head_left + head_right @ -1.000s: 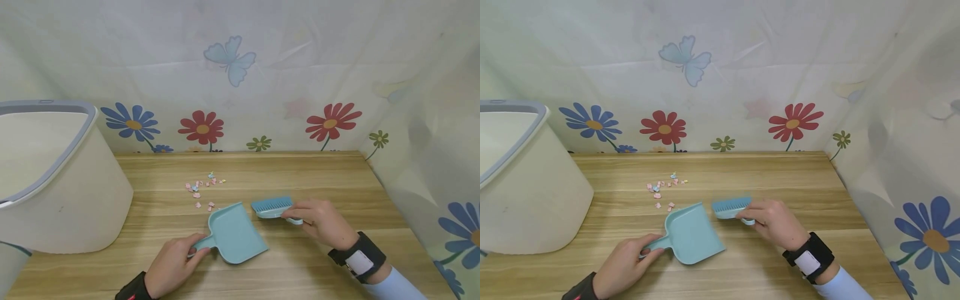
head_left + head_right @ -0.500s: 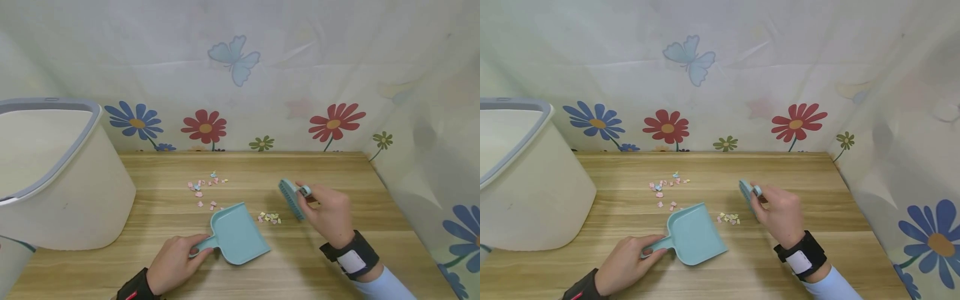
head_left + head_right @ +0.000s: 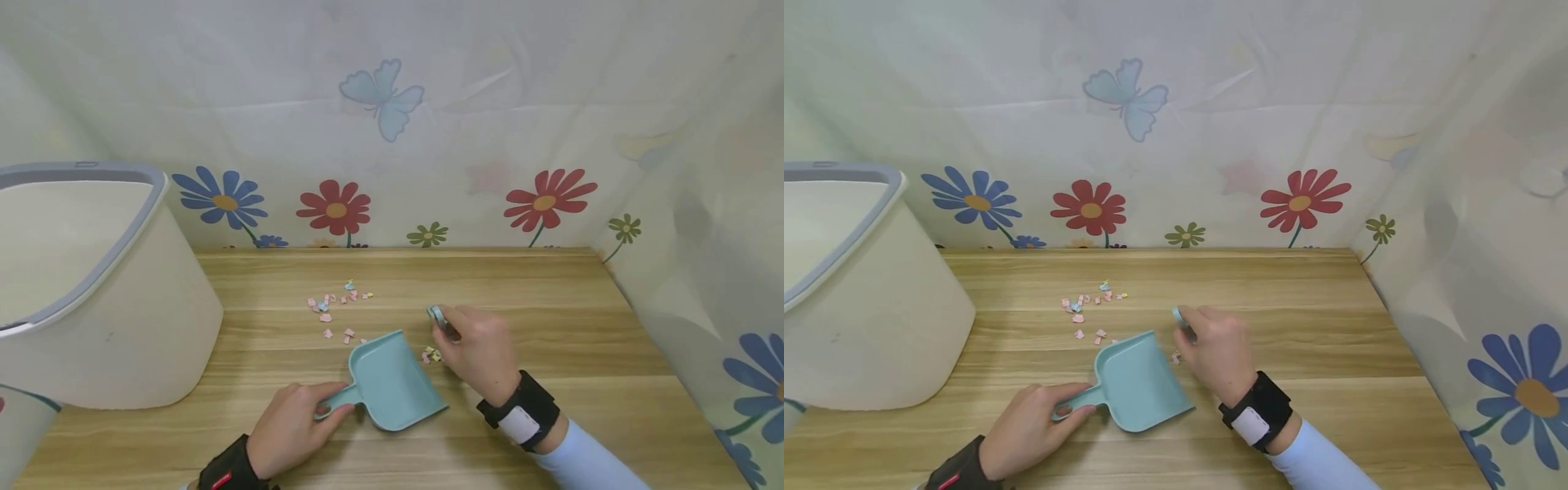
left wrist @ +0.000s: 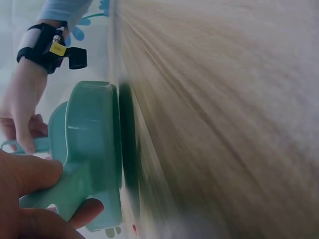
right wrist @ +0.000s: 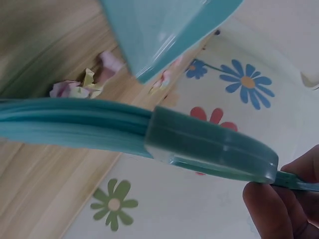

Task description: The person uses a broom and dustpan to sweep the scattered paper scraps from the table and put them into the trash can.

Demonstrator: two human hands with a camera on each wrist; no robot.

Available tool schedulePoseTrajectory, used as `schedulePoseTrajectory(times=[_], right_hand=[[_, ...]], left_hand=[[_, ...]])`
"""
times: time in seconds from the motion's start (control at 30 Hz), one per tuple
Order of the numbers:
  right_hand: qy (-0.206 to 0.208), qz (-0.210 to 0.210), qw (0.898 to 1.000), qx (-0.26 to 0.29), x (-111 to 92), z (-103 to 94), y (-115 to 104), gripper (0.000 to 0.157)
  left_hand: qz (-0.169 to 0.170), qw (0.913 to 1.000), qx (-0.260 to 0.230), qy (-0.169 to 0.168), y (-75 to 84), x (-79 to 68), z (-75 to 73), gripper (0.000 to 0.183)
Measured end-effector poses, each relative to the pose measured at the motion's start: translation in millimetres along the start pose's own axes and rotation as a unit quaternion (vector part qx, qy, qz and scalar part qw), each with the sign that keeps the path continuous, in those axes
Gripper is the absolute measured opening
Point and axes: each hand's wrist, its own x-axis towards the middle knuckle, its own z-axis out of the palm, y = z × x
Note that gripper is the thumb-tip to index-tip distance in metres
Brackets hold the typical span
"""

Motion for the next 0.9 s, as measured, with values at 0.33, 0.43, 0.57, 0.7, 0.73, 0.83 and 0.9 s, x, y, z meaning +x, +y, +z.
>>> schedulePoseTrajectory(times=[0.33, 0.43, 0.57, 0.7, 0.73, 0.83, 0.9], right_hand=[[0.029, 0.089, 0.979, 0.181, 8, -7.7, -2, 0.015], [0.062, 0.110, 0.974, 0.189, 9, -15.9, 4, 0.015], [0.077, 0.126, 0.974, 0.171, 6, -26.5, 13, 0.016], [0.069, 0.131, 0.977, 0.153, 1, -32.2, 22, 0.017], [0.064, 0.126, 0.979, 0.144, -1, -32.5, 23, 0.017], [0.040, 0.095, 0.988, 0.113, -6, -31.6, 25, 0.017], [0.018, 0.069, 0.993, 0.096, -9, -30.3, 23, 0.016]], left_hand=[[-0.006, 0.9999, 0.010, -0.012, 2.6, 2.2, -0.8, 0.030], [-0.013, 0.9997, 0.015, -0.016, 3.3, 2.5, -1.0, 0.027], [-0.028, 0.9992, 0.014, -0.026, 3.6, 2.8, -0.8, 0.027], [-0.036, 0.9988, 0.010, -0.032, 3.4, 3.2, 0.3, 0.028], [-0.036, 0.9988, 0.010, -0.033, 3.5, 3.3, 0.5, 0.028], [-0.034, 0.9988, 0.010, -0.033, 3.9, 3.1, 0.6, 0.030], [-0.033, 0.9987, 0.008, -0.038, 4.4, 2.3, 0.0, 0.032]])
